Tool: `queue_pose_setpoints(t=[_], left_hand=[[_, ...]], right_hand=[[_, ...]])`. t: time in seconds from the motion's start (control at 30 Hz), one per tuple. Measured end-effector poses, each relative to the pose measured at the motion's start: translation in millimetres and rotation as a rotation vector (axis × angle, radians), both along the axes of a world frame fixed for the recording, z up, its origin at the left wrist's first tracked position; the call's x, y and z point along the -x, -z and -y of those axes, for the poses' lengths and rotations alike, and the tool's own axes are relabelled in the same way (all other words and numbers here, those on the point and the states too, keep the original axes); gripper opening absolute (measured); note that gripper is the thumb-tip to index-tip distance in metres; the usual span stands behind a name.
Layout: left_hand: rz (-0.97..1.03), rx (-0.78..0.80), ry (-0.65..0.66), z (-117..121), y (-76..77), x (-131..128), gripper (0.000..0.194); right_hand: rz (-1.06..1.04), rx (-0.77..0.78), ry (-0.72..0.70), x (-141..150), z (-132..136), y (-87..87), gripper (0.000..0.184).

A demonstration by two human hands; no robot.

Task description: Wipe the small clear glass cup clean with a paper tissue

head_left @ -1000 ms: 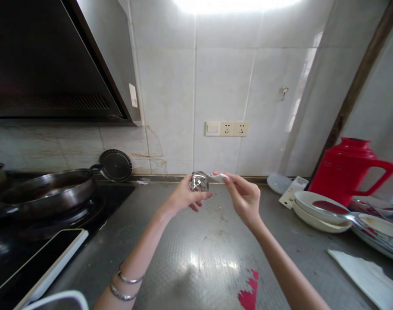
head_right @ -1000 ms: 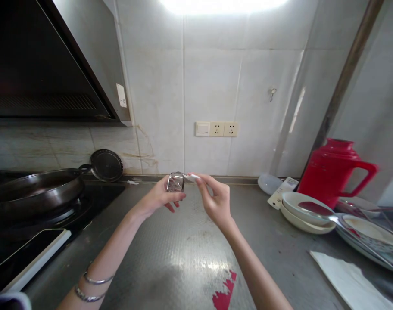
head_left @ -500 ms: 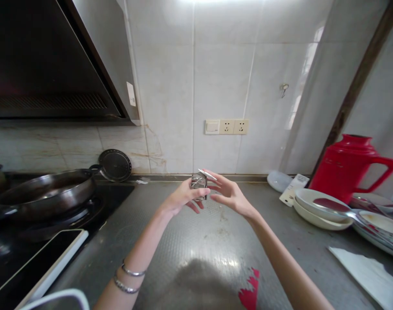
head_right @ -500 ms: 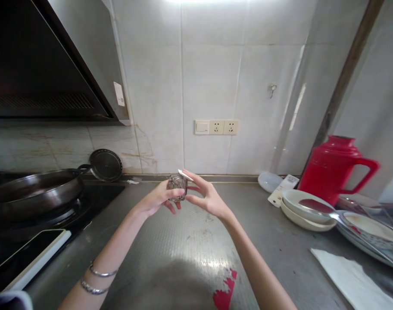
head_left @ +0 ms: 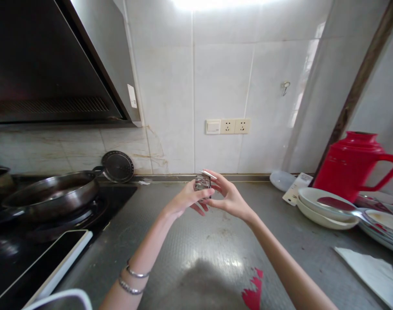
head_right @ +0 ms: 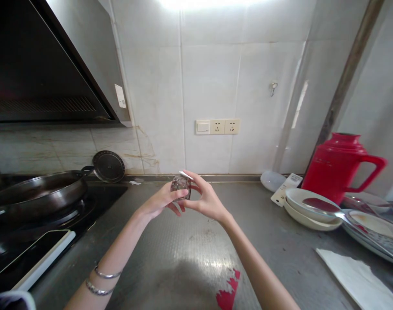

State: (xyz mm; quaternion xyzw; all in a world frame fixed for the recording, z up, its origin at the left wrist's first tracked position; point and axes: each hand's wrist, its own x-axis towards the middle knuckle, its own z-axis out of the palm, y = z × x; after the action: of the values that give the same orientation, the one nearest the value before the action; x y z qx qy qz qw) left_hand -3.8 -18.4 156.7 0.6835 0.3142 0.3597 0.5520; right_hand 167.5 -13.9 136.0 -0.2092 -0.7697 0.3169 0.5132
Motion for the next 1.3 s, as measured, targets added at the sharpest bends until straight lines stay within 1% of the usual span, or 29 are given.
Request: queue_pose_setpoints(t=[0.07,0.1,0.2,0.27,0.3,0.37,0.47,0.5,0.57,0.7,0.87,1.0,1.13,1.23,1.3], left_hand=[[0.0,0.005,0.034,1,-1.5,2,0.059],[-0.004,0.007,0.055,2,-2.1,3,0.067],[-0.069,-0.004,0.071,5,-1.4,2,0.101],[-0.137,-0.05,0.02,6,1.6,0,0.121],[-0.169,-0.095,-0.024,6,3.5,-2,0.127],[-0.249,-0.232,-0.152,6,7.0,-3,0.131],[-0.424,-0.447,-0.359,4,8.7,-2,0.13],[-0.465,-0.498,-0.399,3,8.1,0,0.13],[-0.489,-0.575,-0.425,2,6.1,2,0.129],[-0.449,-0.682,-0.391,2,3.1,5,0.122],[-0.41,-0.801,-0.319,-2,4.5,5,0.101],[-0.316,-0.834,-0.297,-6,5.8,5,0.092],[-0.255,-0.829,-0.315,-6,4.6,4,0.086],[-0.257,-0.794,-0.311,-4,3.8,3,0.086],[-0.263,-0.799,-0.3,-3,4.5,2,0.087]], right_hand=[[-0.031,0.023,-0.006,-1,-1,-0.2,0.071],[-0.057,0.041,-0.005,-1,-1,-0.4,0.07],[-0.146,0.127,0.009,-2,-3,-1.9,0.068],[-0.189,0.187,0.024,-3,-4,-3.3,0.067],[-0.202,0.213,0.031,-3,-4,-3.9,0.066],[-0.216,0.267,0.041,-3,-4,-4.8,0.065],[-0.213,0.357,0.032,-2,-2,-5.8,0.062],[-0.211,0.383,0.025,-2,-1,-6.2,0.061],[-0.215,0.425,0.015,0,2,-7.1,0.06],[-0.228,0.463,-0.009,0,6,-9.5,0.056],[-0.201,0.423,-0.008,2,9,-12.1,0.055],[-0.194,0.397,0.013,3,9,-11.1,0.054],[-0.257,0.436,0.01,3,5,-10.5,0.047],[-0.251,0.429,0.079,1,4,-12.5,0.048],[-0.207,0.358,0.183,-1,4,-13.6,0.046]])
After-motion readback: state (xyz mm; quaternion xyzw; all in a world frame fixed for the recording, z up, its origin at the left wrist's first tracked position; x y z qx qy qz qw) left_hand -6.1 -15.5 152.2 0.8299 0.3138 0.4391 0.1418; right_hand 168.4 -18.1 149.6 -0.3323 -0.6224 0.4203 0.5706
